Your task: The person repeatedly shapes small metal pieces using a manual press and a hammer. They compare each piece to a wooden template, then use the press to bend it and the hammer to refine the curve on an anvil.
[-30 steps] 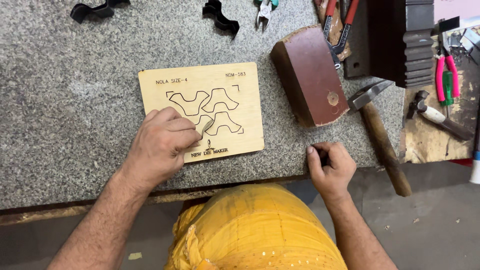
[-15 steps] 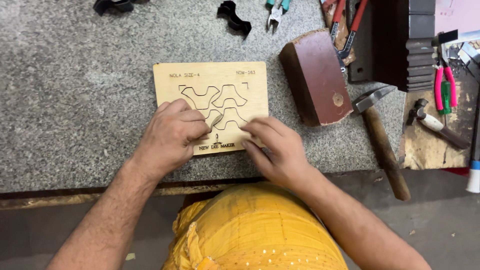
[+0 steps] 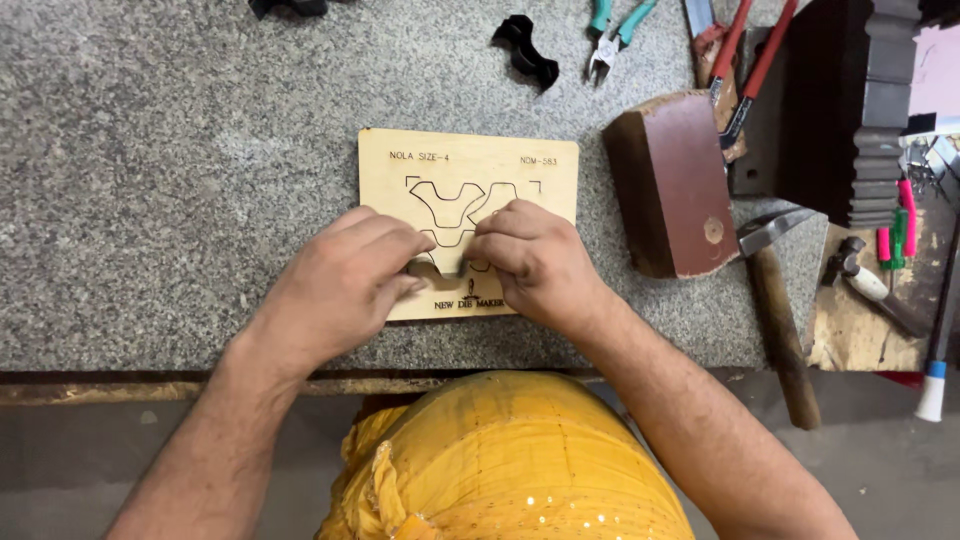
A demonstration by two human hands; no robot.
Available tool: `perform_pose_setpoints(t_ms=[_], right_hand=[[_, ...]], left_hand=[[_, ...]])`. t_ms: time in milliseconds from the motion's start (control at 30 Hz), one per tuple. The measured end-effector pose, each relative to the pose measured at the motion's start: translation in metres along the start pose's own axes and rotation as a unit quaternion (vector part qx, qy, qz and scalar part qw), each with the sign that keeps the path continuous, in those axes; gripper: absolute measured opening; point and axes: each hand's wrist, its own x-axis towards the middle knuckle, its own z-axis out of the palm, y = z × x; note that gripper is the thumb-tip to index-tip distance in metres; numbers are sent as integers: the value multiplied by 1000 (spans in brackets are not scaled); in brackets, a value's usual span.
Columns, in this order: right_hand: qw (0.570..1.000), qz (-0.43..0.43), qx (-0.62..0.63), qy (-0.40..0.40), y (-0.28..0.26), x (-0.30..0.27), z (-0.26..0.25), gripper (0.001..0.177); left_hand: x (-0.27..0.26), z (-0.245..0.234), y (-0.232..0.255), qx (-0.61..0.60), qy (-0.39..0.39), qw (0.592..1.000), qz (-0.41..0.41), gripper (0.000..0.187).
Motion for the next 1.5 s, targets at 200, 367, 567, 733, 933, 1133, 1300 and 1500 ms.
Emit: perform_pose_setpoints(t_ms=[200,367,567,733,933,1133,1300,1500], right_hand=[[1000,16,0,-3,-1,1,2,31],[1000,17,-7,-6,1,1,5,24],[1000,18,9,-18,2,6,1,28],[999,27,27,-29,1,8,-2,32],[998,30,34,-34,3,8,0,32],[998,29,39,-36,5,6,-1,31],[998,27,48,-39,7,6,1,30],[998,24,39,-44,9,3,2,29]], left_hand=[[-7,5,-12,6,17,1000,3,10],[-8,11,-21,7,15,999,30,3],[-1,4,-23,-12,5,999,50,3],[4,-3,-21,-43,6,998,50,6],[8,-7,-21,-61,-4,997,52,5],[9,-9,-22,-62,-12,997,53,7],[10,-7,-22,-60,-13,997,46,7],[9,-5,-23,-65,-16,997,39,7]])
